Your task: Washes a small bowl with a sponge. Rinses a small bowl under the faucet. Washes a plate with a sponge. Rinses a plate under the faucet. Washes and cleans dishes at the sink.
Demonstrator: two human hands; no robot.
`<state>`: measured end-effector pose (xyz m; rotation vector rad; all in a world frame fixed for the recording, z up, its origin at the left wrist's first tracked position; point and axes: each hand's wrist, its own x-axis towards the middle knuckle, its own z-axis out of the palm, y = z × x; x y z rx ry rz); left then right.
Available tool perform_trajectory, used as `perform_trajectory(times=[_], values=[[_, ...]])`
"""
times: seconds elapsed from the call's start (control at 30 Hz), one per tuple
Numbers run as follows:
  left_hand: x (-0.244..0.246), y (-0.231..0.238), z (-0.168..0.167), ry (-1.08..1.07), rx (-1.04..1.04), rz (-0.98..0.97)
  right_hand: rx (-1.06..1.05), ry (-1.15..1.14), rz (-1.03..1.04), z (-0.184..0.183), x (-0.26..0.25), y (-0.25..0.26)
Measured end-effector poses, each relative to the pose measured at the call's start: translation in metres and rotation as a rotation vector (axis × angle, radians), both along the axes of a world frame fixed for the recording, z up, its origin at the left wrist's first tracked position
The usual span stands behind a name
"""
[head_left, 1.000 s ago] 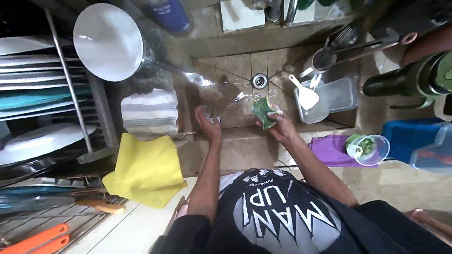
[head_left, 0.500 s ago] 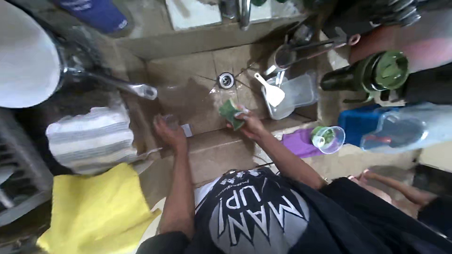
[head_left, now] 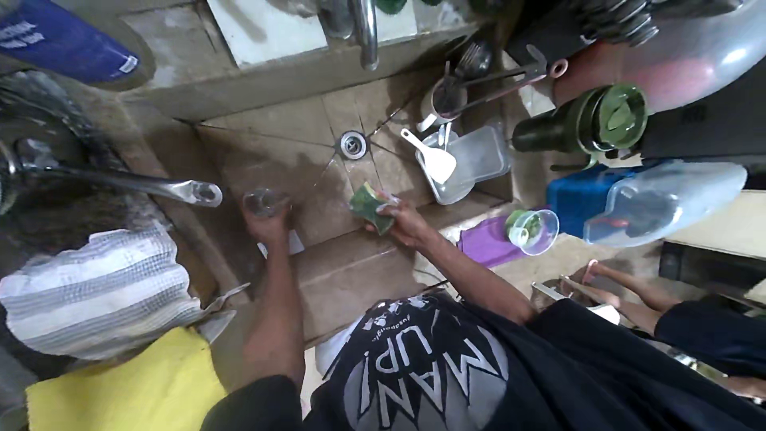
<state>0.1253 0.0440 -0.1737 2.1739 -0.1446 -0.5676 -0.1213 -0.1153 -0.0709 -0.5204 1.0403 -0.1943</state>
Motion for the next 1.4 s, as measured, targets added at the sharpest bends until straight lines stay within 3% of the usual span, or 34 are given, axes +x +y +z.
perform_trajectory(times=[0.1,0.2,0.33,0.47,0.53,0.63,0.77,0.87,0.97,1.07,1.2,1.4], values=[[0.0,-0.011,-0.003,0.042,-0.029,-0.03,0.006,0.008,-0.018,0.0,0.001,-0.001],[0.007,-0.034,0.032,0.152,0.159,-0.141,-0.037,0.035,-0.031,0.004,0.002,-0.004],[0.007,-0.061,0.058,0.499,0.065,-0.259,-0.301,0.112,0.01,0.012,0.004,-0.02],[-0.015,-0.076,0.085,1.045,-0.023,-0.367,-0.7,0.207,0.28,0.009,0.01,-0.05],[-0.023,-0.076,0.091,1.142,-0.038,-0.448,-0.926,0.36,0.544,0.014,0.019,-0.064],[-0.033,-0.074,0.104,0.994,0.049,-0.571,-1.108,0.519,0.879,0.019,0.034,-0.077],[-0.04,-0.068,0.1,0.731,0.172,-0.699,-1.131,0.333,0.973,0.019,0.04,-0.082],[-0.039,-0.064,0.097,0.468,0.184,-0.871,-0.832,0.239,0.879,0.027,0.047,-0.084],[-0.038,-0.068,0.103,0.313,0.082,-1.007,-0.48,0.155,0.642,0.021,0.042,-0.082],[-0.032,-0.075,0.108,0.222,-0.04,-1.075,-0.431,0.019,0.648,0.034,0.028,-0.085],[-0.025,-0.079,0.123,0.306,-0.071,-1.096,-0.654,-0.083,0.802,0.07,0.004,-0.093],[-0.029,-0.098,0.152,0.37,-0.109,-1.27,-1.642,-0.164,1.005,0.054,-0.012,-0.09]])
